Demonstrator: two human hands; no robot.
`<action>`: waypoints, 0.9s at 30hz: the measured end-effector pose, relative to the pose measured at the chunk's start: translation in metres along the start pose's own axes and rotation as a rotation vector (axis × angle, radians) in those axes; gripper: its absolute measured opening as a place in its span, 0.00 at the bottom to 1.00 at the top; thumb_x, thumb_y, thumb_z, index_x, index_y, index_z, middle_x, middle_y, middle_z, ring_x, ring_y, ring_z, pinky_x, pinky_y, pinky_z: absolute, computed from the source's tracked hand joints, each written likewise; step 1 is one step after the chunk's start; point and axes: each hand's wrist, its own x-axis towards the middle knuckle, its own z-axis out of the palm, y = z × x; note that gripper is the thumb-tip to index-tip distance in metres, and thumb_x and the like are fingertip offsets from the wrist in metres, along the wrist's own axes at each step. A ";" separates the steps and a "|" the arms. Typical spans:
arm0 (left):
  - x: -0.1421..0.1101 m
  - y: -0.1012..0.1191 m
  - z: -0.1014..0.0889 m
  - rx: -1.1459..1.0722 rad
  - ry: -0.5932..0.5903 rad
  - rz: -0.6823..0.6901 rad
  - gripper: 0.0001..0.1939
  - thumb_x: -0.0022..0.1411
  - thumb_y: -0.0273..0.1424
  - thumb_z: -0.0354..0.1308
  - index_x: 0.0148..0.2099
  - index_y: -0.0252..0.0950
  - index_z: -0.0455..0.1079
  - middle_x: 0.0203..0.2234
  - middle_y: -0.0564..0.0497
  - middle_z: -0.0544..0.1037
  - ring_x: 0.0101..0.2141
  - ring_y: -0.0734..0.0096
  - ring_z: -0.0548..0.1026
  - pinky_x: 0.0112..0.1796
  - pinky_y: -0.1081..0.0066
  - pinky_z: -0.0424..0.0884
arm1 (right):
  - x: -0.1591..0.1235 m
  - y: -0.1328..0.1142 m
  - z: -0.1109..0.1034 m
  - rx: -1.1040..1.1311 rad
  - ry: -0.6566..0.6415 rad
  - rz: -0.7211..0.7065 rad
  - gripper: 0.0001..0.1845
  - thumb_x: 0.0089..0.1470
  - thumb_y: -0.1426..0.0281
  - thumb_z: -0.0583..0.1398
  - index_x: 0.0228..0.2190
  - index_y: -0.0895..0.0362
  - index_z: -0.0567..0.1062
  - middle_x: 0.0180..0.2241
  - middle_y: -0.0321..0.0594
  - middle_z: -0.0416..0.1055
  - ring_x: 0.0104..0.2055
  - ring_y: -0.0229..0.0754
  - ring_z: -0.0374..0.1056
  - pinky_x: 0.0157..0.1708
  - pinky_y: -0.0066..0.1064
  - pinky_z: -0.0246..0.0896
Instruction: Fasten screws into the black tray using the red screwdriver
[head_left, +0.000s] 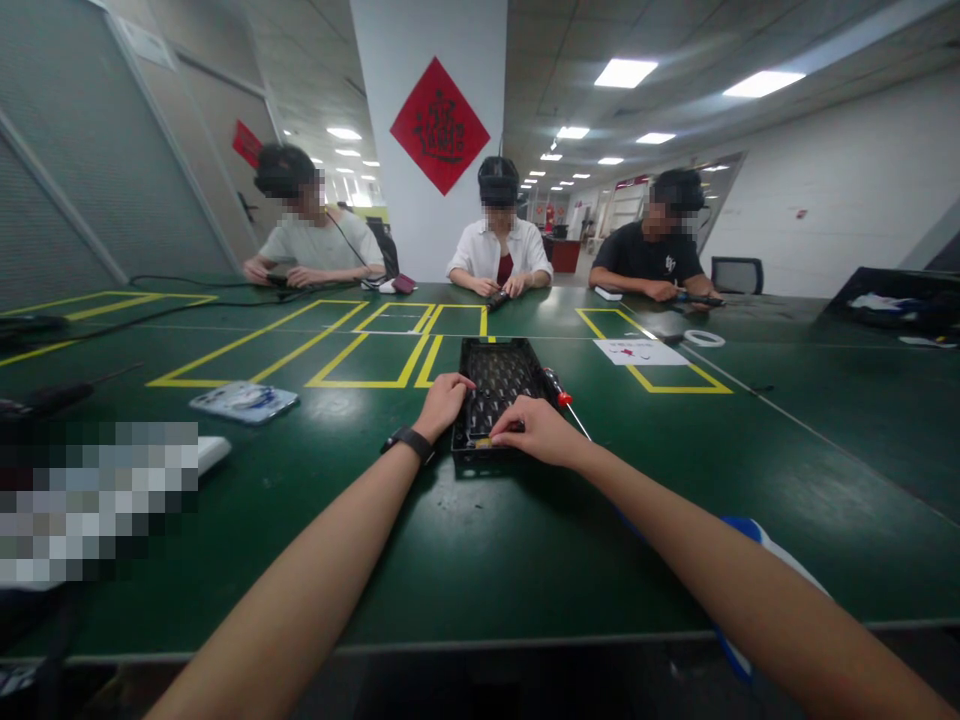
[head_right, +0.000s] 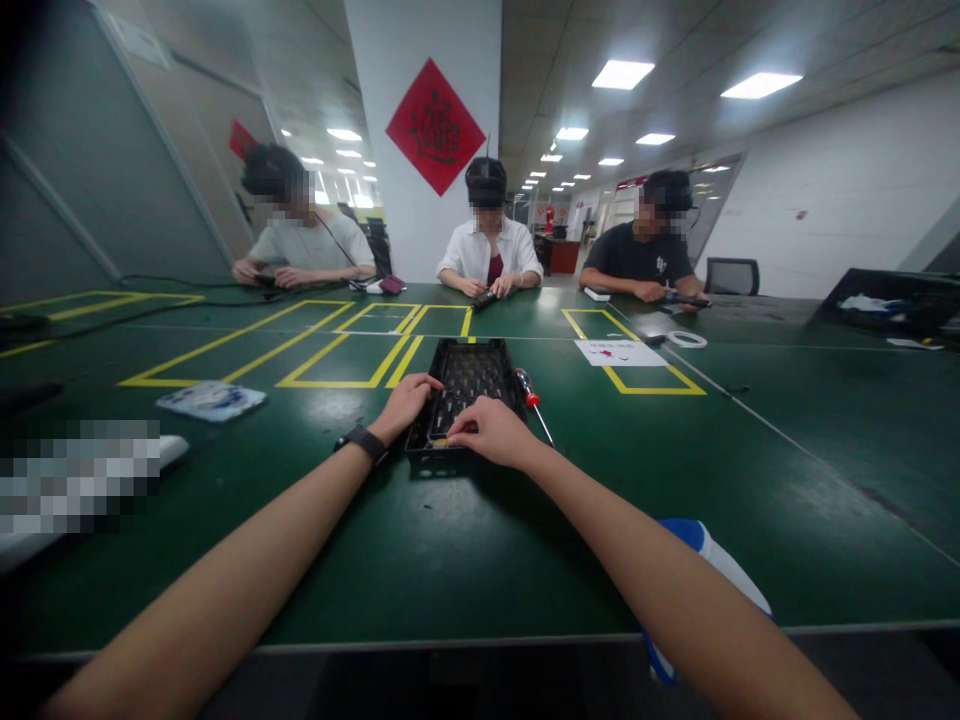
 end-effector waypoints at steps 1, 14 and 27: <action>0.000 -0.001 0.000 -0.001 0.000 -0.001 0.17 0.51 0.27 0.42 0.32 0.34 0.73 0.33 0.48 0.76 0.39 0.66 0.70 0.42 0.68 0.65 | 0.000 -0.001 0.000 -0.018 -0.003 0.004 0.08 0.46 0.67 0.62 0.29 0.57 0.79 0.27 0.40 0.75 0.32 0.38 0.66 0.35 0.27 0.56; 0.000 -0.001 0.001 -0.022 -0.005 -0.011 0.17 0.51 0.27 0.42 0.32 0.35 0.73 0.33 0.49 0.75 0.38 0.66 0.70 0.43 0.68 0.65 | 0.001 0.004 0.003 0.046 0.004 0.025 0.09 0.45 0.66 0.62 0.29 0.57 0.79 0.29 0.40 0.76 0.32 0.38 0.68 0.35 0.27 0.58; 0.000 0.000 -0.001 0.007 -0.007 0.008 0.17 0.51 0.27 0.42 0.32 0.34 0.73 0.33 0.47 0.75 0.39 0.65 0.70 0.43 0.68 0.65 | 0.001 0.000 0.001 0.045 -0.002 0.063 0.08 0.45 0.67 0.62 0.28 0.58 0.80 0.26 0.39 0.75 0.30 0.37 0.67 0.32 0.26 0.57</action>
